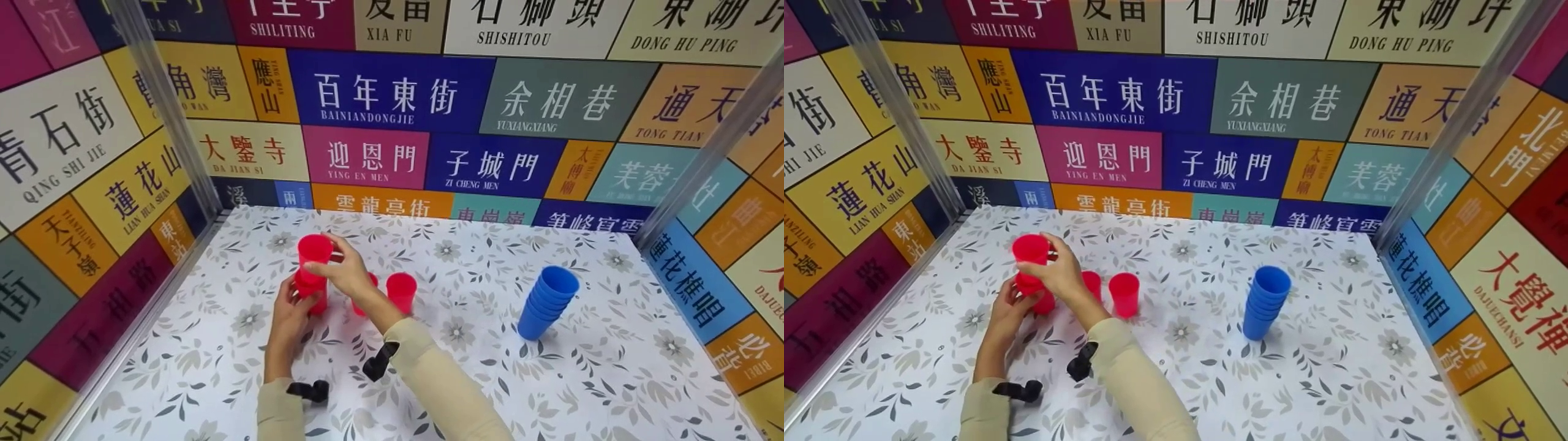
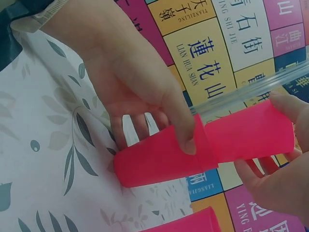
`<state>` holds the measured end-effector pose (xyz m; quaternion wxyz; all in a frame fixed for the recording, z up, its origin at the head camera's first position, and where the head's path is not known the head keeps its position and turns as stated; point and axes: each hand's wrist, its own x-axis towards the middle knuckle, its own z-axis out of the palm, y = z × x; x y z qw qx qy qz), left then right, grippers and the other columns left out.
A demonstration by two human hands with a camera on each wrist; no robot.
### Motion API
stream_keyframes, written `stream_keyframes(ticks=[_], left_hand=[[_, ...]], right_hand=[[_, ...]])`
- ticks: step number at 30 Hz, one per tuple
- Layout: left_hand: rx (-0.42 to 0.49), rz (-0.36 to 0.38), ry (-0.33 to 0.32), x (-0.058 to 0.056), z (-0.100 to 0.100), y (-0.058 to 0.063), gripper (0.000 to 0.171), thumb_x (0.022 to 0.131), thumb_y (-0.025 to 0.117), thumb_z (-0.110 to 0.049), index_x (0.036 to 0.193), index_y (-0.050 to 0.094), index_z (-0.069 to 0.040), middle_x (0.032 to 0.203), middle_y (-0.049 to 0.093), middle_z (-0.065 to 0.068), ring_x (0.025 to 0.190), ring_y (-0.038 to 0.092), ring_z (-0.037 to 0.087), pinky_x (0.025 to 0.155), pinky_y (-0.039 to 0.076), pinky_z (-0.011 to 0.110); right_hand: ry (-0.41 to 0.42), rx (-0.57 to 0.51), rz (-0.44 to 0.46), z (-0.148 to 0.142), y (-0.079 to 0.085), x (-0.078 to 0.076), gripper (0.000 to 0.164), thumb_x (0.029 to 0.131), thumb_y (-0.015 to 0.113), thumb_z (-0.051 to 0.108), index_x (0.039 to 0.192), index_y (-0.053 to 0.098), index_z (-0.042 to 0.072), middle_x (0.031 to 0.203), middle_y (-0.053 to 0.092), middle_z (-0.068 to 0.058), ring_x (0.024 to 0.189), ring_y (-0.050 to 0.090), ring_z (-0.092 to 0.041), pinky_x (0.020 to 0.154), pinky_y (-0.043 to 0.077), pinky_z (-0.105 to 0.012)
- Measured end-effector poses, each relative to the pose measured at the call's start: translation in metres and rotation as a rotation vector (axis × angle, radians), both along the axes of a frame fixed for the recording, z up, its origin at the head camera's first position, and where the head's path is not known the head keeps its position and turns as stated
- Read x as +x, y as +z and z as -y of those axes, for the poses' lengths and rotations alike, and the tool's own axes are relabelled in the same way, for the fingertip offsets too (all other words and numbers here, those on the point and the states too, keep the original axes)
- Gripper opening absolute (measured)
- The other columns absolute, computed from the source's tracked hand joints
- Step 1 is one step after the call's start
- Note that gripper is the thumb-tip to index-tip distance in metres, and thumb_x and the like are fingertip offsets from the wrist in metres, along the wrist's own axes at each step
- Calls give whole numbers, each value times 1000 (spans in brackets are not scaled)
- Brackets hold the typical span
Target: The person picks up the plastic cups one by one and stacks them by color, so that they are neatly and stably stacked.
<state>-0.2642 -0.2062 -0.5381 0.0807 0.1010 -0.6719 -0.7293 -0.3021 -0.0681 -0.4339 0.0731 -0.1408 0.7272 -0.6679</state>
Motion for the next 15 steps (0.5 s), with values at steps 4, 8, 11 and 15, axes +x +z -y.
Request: stream_keyframes(ticks=[4, 8, 11, 15], left_hand=[[23, -16, -1, -1, -2, 0, 64, 93, 67, -11, 149, 38, -19, 150, 45, 9, 133, 49, 27, 105, 49, 42], [40, -28, -1, -2, -3, -1, 67, 91, 72, -14, 149, 39, -16, 148, 48, 11, 132, 51, 28, 106, 49, 41], [26, -17, 4, -2, -2, -1, 67, 91, 73, -16, 148, 38, -16, 148, 47, 11, 134, 49, 29, 110, 46, 45], [22, 19, 3, 1, 0, 1, 69, 91, 73, -21, 150, 36, -19, 151, 44, 9, 138, 45, 29, 116, 40, 50]], right_hand=[[20, -25, 1, -6, -3, -2, 72, 84, 81, 17, 148, 49, 17, 140, 58, -15, 128, 56, -33, 103, 53, -40], [37, -53, -36, -14, -2, 0, 71, 84, 80, 14, 148, 49, 15, 143, 56, -16, 133, 54, -36, 106, 51, -42], [43, -52, -89, -20, 1, 2, 69, 84, 80, 14, 147, 51, 15, 144, 55, -15, 132, 54, -34, 107, 50, -42], [42, -25, -147, -30, 6, 6, 66, 84, 80, 15, 144, 53, 16, 143, 57, -11, 130, 55, -28, 109, 48, -43]])
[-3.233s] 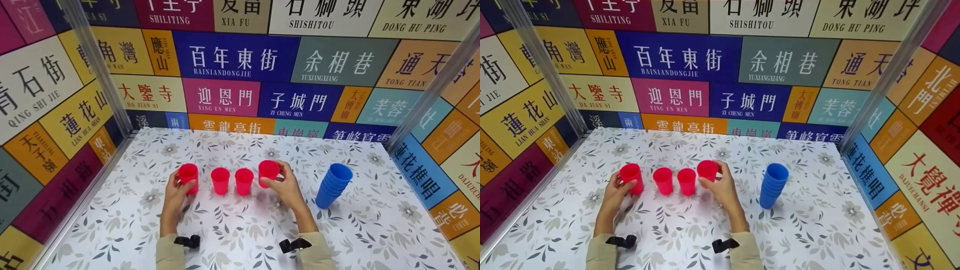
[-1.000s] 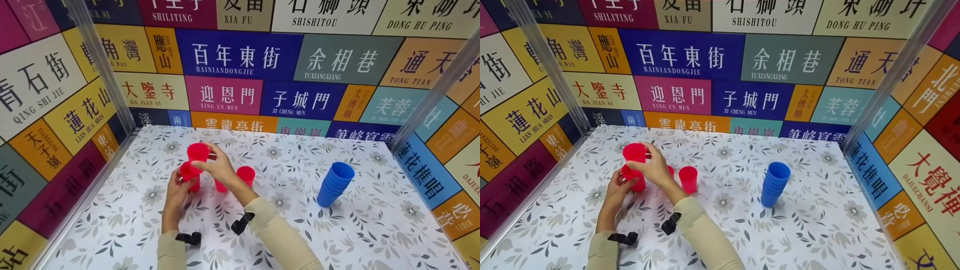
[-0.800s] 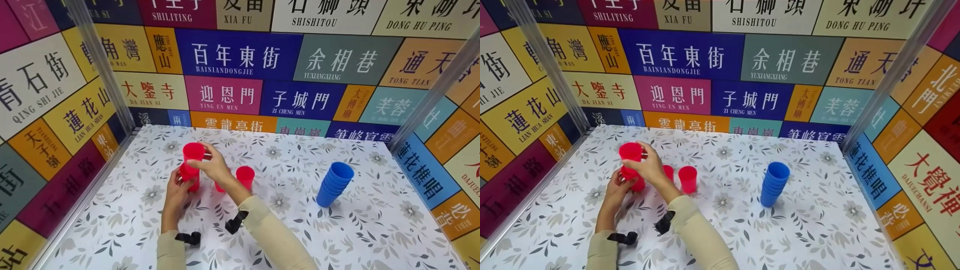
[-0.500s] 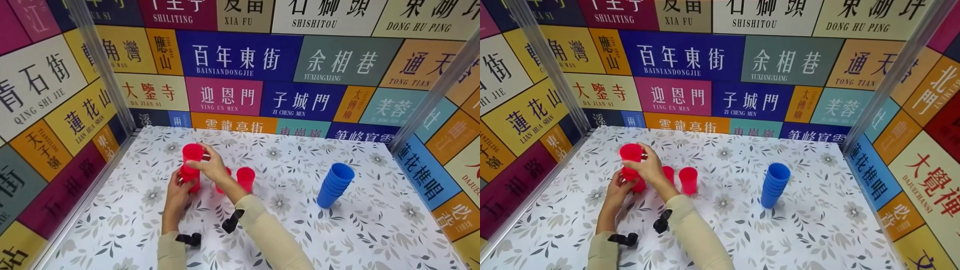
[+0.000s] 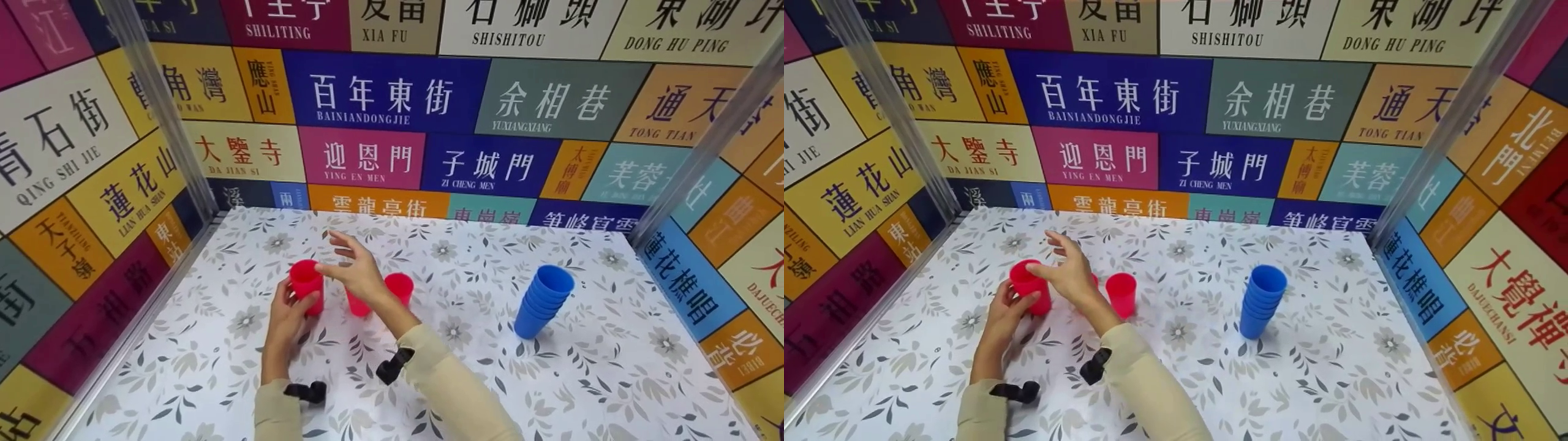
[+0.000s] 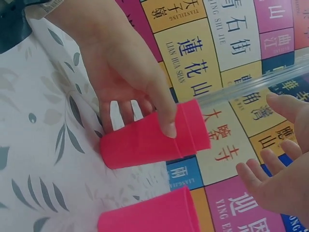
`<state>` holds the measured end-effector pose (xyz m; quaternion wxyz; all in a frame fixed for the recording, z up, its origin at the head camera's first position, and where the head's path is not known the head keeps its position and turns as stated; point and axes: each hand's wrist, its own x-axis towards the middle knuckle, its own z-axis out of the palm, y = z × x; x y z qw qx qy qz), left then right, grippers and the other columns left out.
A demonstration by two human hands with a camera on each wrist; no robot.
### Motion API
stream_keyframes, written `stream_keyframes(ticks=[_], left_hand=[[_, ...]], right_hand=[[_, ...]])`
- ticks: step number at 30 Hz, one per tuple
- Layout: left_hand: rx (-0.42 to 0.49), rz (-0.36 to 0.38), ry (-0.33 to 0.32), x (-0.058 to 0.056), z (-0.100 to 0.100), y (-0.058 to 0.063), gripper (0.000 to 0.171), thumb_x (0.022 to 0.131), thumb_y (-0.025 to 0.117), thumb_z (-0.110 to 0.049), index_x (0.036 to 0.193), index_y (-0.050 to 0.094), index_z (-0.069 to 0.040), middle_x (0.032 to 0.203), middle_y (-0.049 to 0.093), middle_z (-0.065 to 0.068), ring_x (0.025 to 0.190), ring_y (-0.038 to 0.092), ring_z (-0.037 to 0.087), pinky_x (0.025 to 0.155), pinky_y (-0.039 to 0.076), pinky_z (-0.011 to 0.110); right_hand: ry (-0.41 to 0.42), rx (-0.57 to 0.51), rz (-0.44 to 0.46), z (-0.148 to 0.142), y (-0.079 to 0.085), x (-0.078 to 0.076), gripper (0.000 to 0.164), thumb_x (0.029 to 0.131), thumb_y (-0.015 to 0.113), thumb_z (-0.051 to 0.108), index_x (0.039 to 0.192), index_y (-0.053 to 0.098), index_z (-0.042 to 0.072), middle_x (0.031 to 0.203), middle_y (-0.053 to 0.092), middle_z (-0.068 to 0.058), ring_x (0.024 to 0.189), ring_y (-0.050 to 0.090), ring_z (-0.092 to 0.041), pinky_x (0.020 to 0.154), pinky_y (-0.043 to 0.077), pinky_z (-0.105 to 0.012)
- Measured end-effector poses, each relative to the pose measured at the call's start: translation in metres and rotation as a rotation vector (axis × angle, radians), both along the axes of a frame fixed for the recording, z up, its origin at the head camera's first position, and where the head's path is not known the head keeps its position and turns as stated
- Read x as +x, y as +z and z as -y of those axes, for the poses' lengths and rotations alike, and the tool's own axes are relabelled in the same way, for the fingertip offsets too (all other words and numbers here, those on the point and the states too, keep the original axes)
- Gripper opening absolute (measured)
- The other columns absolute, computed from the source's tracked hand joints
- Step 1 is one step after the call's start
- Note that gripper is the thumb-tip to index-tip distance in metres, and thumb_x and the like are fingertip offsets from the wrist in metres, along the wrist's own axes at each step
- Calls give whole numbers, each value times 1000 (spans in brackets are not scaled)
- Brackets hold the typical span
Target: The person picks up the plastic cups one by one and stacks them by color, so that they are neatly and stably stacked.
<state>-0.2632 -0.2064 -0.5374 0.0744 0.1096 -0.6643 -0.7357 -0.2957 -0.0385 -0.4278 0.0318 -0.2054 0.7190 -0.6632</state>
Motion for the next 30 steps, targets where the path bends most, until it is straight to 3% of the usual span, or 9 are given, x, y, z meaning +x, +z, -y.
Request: stream_keyframes(ticks=[8, 15, 22, 30], left_hand=[[-17, -21, 14, 1, 2, -2, 69, 91, 72, -17, 150, 36, -14, 149, 45, 13, 137, 45, 31, 117, 38, 50], [-9, -18, 20, -1, 2, -2, 68, 91, 70, -10, 150, 36, -12, 147, 47, 15, 134, 47, 30, 114, 40, 45], [-20, 12, 16, 0, 2, 0, 70, 91, 73, -17, 150, 35, -15, 150, 44, 13, 138, 43, 31, 118, 37, 48], [-12, 27, 1, 0, 0, 2, 72, 90, 74, -23, 151, 35, -19, 151, 43, 9, 139, 43, 29, 118, 38, 47]], right_hand=[[-4, 33, -114, -26, 6, 6, 59, 84, 79, 12, 139, 57, 9, 140, 60, -14, 128, 57, -29, 107, 49, -45], [-50, 74, -150, -54, 8, 10, 61, 83, 82, 18, 139, 58, 15, 141, 60, -7, 132, 53, -26, 110, 44, -47], [-104, 94, -163, -79, -3, 7, 60, 83, 81, 12, 139, 59, 13, 143, 58, -8, 135, 50, -30, 113, 41, -49], [-145, 127, -93, -107, -24, -2, 61, 84, 78, 4, 141, 55, 5, 147, 52, -18, 141, 44, -37, 116, 35, -57]])
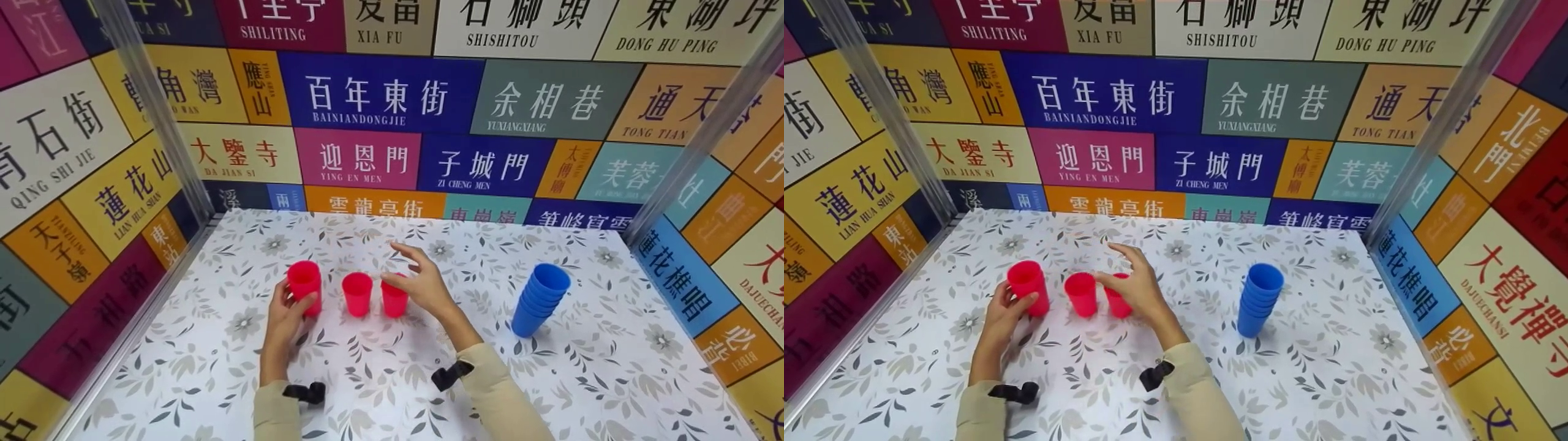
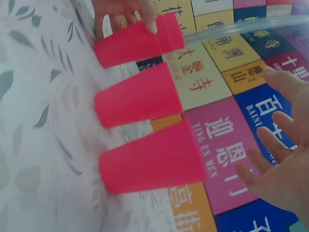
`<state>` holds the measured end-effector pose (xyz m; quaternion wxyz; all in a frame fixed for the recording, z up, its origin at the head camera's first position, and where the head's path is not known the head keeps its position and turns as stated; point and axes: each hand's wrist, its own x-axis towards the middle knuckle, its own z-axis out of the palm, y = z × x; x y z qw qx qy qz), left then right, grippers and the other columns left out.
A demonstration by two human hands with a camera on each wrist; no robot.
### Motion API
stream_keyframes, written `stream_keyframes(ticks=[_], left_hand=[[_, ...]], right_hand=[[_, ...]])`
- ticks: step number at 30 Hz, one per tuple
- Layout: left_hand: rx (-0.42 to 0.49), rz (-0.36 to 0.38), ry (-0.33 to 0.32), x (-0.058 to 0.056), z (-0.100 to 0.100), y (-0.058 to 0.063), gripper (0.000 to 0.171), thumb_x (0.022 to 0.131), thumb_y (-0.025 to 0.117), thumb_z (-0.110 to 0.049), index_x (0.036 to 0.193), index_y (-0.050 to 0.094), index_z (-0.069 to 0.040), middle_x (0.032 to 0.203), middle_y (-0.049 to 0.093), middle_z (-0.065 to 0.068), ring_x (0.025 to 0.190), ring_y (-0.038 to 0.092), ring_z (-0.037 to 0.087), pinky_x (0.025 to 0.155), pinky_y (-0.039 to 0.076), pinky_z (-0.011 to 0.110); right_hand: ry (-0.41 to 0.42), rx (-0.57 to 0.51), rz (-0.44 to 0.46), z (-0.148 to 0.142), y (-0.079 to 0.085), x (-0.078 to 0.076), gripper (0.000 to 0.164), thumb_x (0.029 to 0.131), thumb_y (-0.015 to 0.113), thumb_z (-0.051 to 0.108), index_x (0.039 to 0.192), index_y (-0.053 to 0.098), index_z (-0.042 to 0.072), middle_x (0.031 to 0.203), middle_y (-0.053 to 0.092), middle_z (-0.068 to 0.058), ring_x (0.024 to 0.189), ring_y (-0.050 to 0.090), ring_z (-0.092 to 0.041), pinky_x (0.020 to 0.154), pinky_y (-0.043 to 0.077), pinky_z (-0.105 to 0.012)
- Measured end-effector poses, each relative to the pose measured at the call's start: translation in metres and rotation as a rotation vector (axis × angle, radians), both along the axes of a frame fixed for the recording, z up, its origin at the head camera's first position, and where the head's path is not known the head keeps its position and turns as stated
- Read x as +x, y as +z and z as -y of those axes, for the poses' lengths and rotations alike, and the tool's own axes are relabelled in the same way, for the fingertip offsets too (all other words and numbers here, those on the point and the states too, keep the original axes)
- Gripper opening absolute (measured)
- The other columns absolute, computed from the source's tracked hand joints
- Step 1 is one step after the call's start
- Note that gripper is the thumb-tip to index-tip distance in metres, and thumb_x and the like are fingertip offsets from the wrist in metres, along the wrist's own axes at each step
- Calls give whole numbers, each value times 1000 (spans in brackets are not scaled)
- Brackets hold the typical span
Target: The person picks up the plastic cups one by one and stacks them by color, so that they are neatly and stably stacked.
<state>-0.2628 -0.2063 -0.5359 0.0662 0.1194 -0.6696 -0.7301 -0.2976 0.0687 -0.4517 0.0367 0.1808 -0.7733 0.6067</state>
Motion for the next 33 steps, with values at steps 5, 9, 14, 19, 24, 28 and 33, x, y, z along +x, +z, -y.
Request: stream_keyframes(ticks=[5, 9, 14, 19, 24, 28, 33], left_hand=[[-14, -61, 14, 0, 0, -2, 67, 91, 73, -14, 149, 38, -12, 148, 46, 14, 135, 47, 31, 114, 40, 46], [-44, -81, 24, 0, 0, -2, 66, 90, 72, -12, 148, 40, -10, 147, 47, 16, 135, 48, 32, 115, 39, 46], [-51, -22, 13, 1, 1, -1, 70, 91, 73, -20, 150, 37, -17, 153, 42, 11, 140, 42, 31, 119, 35, 50], [-38, -36, 7, 1, 0, 0, 69, 91, 73, -19, 150, 37, -16, 152, 43, 12, 139, 43, 31, 119, 35, 50], [-7, -61, 7, 1, -1, 1, 67, 91, 72, -14, 149, 38, -13, 151, 44, 14, 138, 45, 32, 119, 36, 48], [-1, -54, 5, 0, -1, 1, 69, 91, 72, -15, 150, 37, -13, 152, 43, 14, 139, 43, 32, 119, 35, 49], [17, -67, 6, -1, 0, -2, 69, 91, 70, -9, 151, 36, -10, 152, 43, 16, 139, 44, 32, 116, 39, 43]], right_hand=[[5, -7, 9, -14, -17, -4, 64, 85, 78, 7, 143, 54, 7, 149, 52, -16, 143, 42, -35, 116, 35, -57], [25, -29, 42, -21, -30, -8, 64, 85, 79, 11, 143, 54, 9, 149, 52, -13, 141, 43, -36, 114, 35, -60], [59, -76, 132, -24, -44, -10, 70, 84, 79, 13, 146, 48, 5, 151, 50, -15, 140, 44, -39, 114, 37, -57], [78, -117, 216, -24, -56, -13, 73, 84, 79, 9, 149, 45, 6, 153, 46, -18, 142, 42, -41, 110, 46, -48], [88, -139, 289, -23, -63, -14, 77, 84, 78, 6, 151, 41, 6, 156, 41, -21, 142, 42, -41, 102, 52, -35], [98, -139, 332, -22, -66, -12, 78, 83, 80, 8, 151, 43, 9, 157, 41, -18, 140, 46, -37, 101, 52, -32], [96, -142, 348, -19, -68, -9, 78, 82, 81, 7, 150, 43, 8, 150, 48, -18, 129, 56, -29, 97, 52, -28]])
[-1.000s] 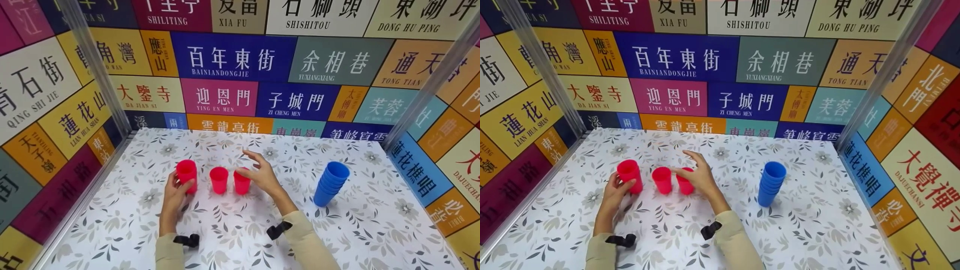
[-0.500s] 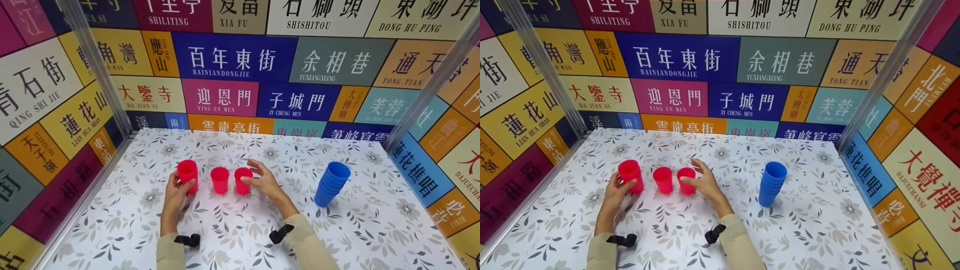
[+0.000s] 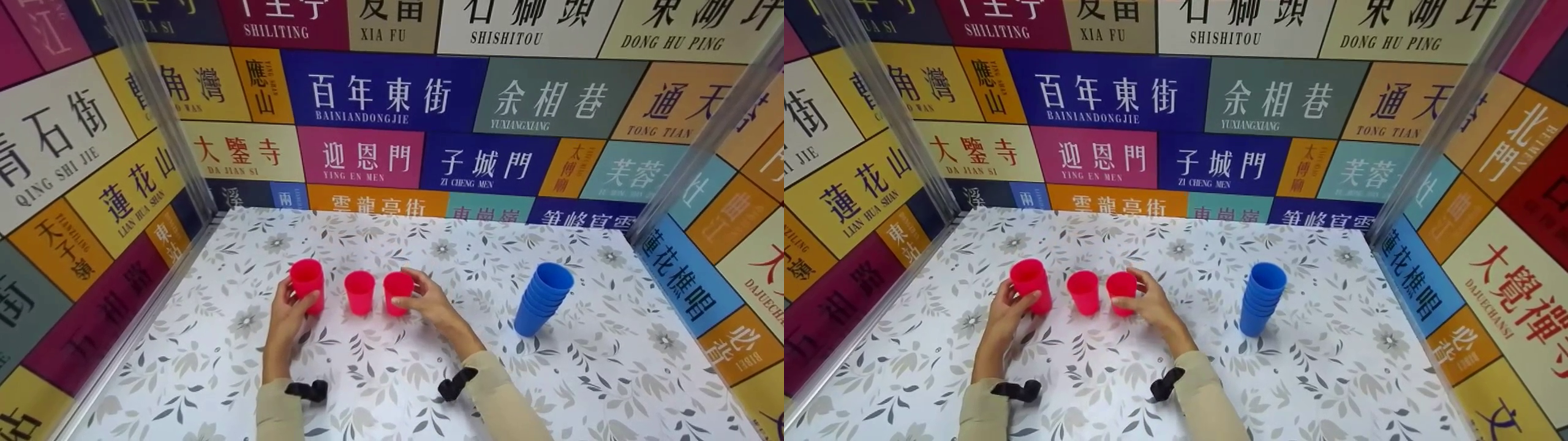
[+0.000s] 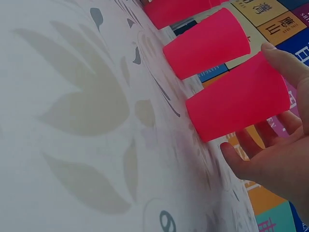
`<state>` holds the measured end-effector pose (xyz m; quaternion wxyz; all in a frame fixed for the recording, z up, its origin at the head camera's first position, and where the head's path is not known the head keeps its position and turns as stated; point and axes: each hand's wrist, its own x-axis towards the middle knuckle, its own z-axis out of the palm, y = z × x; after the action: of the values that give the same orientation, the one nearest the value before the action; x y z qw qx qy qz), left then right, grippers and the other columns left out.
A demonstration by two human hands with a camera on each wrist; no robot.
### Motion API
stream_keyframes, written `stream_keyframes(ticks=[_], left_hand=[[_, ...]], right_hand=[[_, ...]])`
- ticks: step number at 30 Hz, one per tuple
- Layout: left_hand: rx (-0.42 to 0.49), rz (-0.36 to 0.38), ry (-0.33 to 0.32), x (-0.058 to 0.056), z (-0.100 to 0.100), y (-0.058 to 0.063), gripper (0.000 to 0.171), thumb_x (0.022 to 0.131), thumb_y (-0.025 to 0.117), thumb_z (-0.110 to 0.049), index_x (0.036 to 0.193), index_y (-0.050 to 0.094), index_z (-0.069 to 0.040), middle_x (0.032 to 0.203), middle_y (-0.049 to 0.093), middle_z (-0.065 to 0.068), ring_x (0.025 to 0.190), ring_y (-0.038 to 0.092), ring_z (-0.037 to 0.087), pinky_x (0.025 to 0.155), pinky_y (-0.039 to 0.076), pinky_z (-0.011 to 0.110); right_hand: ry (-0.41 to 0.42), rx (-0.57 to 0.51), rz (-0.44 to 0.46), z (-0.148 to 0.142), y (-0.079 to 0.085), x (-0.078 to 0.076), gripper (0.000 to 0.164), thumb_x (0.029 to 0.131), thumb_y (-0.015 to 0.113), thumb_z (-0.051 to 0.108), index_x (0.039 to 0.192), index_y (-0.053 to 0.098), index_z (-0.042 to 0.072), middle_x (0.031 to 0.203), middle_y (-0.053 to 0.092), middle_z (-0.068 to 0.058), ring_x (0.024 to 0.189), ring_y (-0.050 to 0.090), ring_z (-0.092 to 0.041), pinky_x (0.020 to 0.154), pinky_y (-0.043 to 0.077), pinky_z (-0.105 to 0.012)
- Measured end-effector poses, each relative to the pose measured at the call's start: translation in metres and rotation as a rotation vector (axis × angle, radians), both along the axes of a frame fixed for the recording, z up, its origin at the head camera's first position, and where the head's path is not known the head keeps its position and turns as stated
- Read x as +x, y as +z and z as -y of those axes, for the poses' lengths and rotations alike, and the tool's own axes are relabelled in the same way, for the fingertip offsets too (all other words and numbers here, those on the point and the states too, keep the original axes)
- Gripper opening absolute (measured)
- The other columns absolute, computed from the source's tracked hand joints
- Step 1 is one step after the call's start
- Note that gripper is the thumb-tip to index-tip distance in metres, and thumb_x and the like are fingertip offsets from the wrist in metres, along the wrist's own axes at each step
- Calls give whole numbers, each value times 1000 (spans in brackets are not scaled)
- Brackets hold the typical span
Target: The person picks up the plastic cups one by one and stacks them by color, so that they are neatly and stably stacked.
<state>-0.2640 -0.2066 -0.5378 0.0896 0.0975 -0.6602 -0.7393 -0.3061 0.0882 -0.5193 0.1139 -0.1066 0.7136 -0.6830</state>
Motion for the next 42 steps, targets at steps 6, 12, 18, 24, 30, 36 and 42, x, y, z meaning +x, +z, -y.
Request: stream_keyframes(ticks=[6, 12, 18, 24, 30, 36, 42], left_hand=[[-28, -4, 8, 0, 0, -2, 67, 91, 69, -7, 150, 37, -8, 150, 45, 17, 137, 46, 32, 109, 44, 37], [-43, -9, 18, -2, -1, -1, 67, 90, 71, -9, 149, 38, -8, 148, 47, 18, 136, 47, 33, 114, 40, 45], [-25, 17, 9, -1, -1, -1, 69, 90, 71, -11, 150, 36, -10, 150, 45, 16, 138, 45, 32, 117, 38, 46], [-20, 53, 5, 0, 0, 1, 70, 91, 72, -15, 150, 36, -13, 151, 43, 14, 140, 43, 32, 119, 36, 48], [-25, 35, 7, 1, 0, 1, 69, 91, 72, -15, 150, 36, -12, 151, 44, 14, 138, 44, 31, 117, 39, 45], [-50, -27, 22, 0, -1, -1, 66, 91, 70, -8, 149, 38, -6, 148, 48, 18, 133, 49, 31, 109, 43, 36], [-35, 2, 10, 1, -1, 1, 72, 90, 73, -12, 151, 35, -9, 151, 44, 17, 138, 45, 32, 118, 37, 45]], right_hand=[[-16, -3, -5, 2, -4, -1, 76, 81, 80, 5, 148, 44, 3, 137, 57, -19, 115, 61, -20, 89, 53, -23], [-26, 23, -2, 0, -3, -2, 76, 80, 83, 10, 147, 46, 7, 134, 60, -16, 119, 60, -23, 93, 53, -27], [-39, 55, 16, -1, 5, 0, 75, 79, 84, 17, 146, 49, 15, 135, 59, -12, 125, 57, -26, 93, 54, -29], [-22, 2, -20, 4, 21, 0, 71, 80, 83, 11, 144, 50, 15, 133, 59, -12, 121, 58, -24, 91, 55, -28], [0, -37, -112, 8, 37, 0, 67, 83, 78, 4, 144, 49, 5, 129, 61, -14, 112, 60, -19, 83, 55, -24], [30, -42, -119, 12, 49, -2, 69, 83, 78, 5, 145, 49, 7, 131, 59, -14, 112, 60, -18, 83, 56, -24], [40, -41, -151, 20, 65, -5, 72, 81, 81, 9, 146, 49, 8, 131, 61, -15, 115, 60, -21, 86, 57, -26]])
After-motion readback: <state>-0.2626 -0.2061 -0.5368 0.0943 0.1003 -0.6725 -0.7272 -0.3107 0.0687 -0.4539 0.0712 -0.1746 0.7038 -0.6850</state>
